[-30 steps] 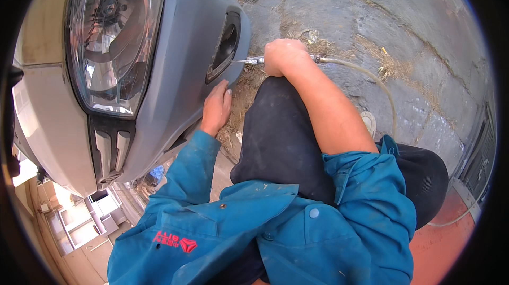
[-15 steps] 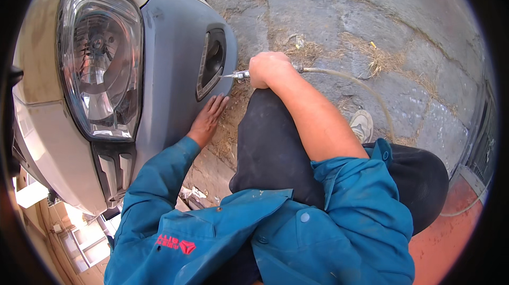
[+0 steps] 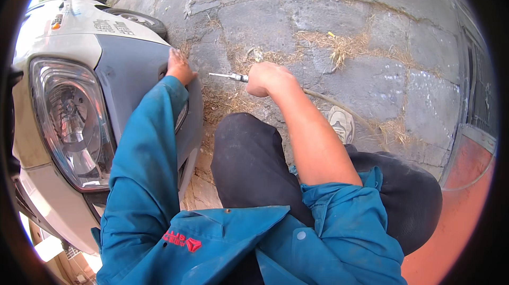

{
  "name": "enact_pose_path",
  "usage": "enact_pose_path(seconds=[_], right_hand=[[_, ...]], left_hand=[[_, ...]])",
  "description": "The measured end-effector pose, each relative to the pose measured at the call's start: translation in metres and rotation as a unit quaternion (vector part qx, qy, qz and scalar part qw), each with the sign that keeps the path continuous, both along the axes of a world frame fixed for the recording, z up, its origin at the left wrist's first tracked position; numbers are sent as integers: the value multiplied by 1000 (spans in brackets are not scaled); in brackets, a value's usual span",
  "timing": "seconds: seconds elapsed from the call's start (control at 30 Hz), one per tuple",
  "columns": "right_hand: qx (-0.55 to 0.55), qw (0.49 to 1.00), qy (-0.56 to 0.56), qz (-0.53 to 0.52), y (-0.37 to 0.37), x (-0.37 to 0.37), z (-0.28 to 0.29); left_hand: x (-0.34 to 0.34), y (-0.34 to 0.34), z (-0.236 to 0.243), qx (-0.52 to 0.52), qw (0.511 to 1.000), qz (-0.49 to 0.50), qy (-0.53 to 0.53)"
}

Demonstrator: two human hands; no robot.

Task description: The person uses a pneumatic screwdriver to remove screws from the front bumper of a white car. They work around the grille, fog light, and headlight areas, systematically detaching fasteners to loosen the bumper.

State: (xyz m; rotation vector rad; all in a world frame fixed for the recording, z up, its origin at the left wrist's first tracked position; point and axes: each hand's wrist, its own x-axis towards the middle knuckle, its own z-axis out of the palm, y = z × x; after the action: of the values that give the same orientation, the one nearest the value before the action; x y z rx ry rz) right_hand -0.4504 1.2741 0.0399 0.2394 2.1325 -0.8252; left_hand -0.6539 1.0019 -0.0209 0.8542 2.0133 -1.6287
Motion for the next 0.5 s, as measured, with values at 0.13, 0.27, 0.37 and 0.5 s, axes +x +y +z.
enact_pose_path(seconds=[0.13,0.27,0.37,0.5], right_hand=[[-33,999,17,-24,16,4,-11],[-71,995,52,-35,19,-10,1],[-92,992,82,-35,15,-22,13],[-95,992,86,-23,12,-28,13]], left_hand=[[-55,23,57,-49,993,80,-73],[-89,34,146,21,977,199,-77],[-109,32,195,8,976,216,-15],[-103,28,171,28,979,201,2]])
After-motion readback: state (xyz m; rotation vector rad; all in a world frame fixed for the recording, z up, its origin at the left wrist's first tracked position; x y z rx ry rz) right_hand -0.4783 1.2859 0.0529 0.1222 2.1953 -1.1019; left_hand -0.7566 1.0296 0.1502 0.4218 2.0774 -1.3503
